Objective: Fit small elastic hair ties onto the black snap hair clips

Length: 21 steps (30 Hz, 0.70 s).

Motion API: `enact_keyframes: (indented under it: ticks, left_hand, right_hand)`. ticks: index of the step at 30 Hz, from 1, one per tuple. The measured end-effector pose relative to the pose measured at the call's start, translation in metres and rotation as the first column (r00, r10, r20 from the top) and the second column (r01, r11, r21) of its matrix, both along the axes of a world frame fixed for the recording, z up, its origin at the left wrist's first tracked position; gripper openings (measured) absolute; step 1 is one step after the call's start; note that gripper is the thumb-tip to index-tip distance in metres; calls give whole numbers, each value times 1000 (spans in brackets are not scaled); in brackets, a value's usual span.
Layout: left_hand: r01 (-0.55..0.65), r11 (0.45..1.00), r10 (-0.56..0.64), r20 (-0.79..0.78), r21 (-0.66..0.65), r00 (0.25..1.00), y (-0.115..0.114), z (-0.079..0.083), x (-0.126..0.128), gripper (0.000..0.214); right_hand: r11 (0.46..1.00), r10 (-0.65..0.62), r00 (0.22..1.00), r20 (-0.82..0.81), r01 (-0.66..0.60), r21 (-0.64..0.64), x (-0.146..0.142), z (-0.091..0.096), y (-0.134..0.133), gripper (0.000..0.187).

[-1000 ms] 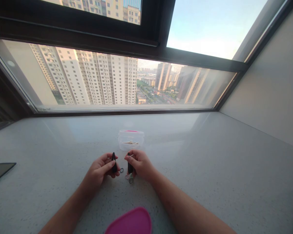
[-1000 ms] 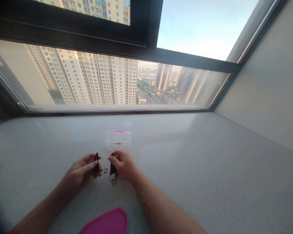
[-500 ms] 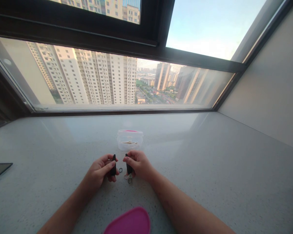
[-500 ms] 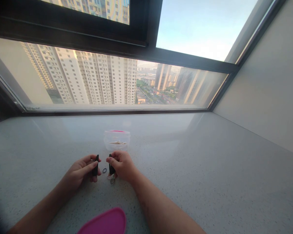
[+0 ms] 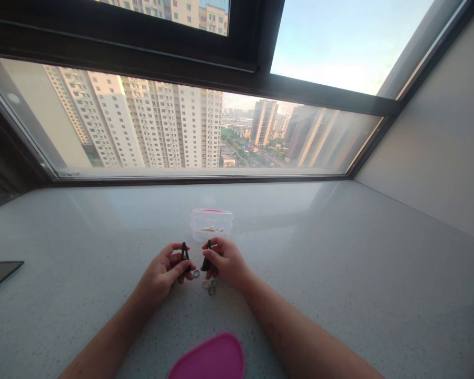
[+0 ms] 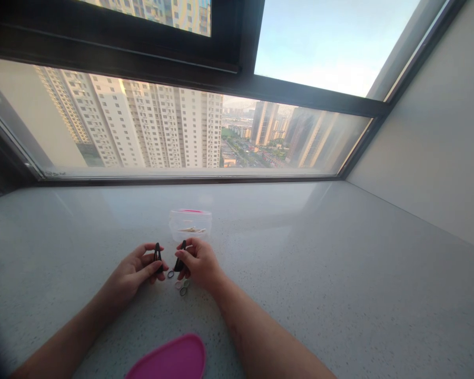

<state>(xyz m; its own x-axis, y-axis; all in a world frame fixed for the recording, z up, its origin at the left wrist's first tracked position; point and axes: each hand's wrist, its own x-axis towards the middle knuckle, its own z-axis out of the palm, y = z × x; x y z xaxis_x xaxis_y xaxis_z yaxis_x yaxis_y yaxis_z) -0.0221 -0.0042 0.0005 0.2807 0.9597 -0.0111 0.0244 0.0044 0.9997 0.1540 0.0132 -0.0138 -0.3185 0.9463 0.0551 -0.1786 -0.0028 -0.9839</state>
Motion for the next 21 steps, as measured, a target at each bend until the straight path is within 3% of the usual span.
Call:
enact_keyframes:
  ticks: [10,16,21]
  left_hand:
    - [20,1000,-20,-10,-17,1000,0,-1,-3,41]
    - [28,999,-28,-16,-17,999,0,-1,-2,42]
    - [52,998,-52,-19,-18,998,0,0,-2,30]
  right_hand:
    - [996,29,999,33,-32,89,1,-2,-1,28]
    - [997,45,999,17,-46,65,0,0,-2,21]
    - [998,55,998,31,-56,32,2,0,-2,24]
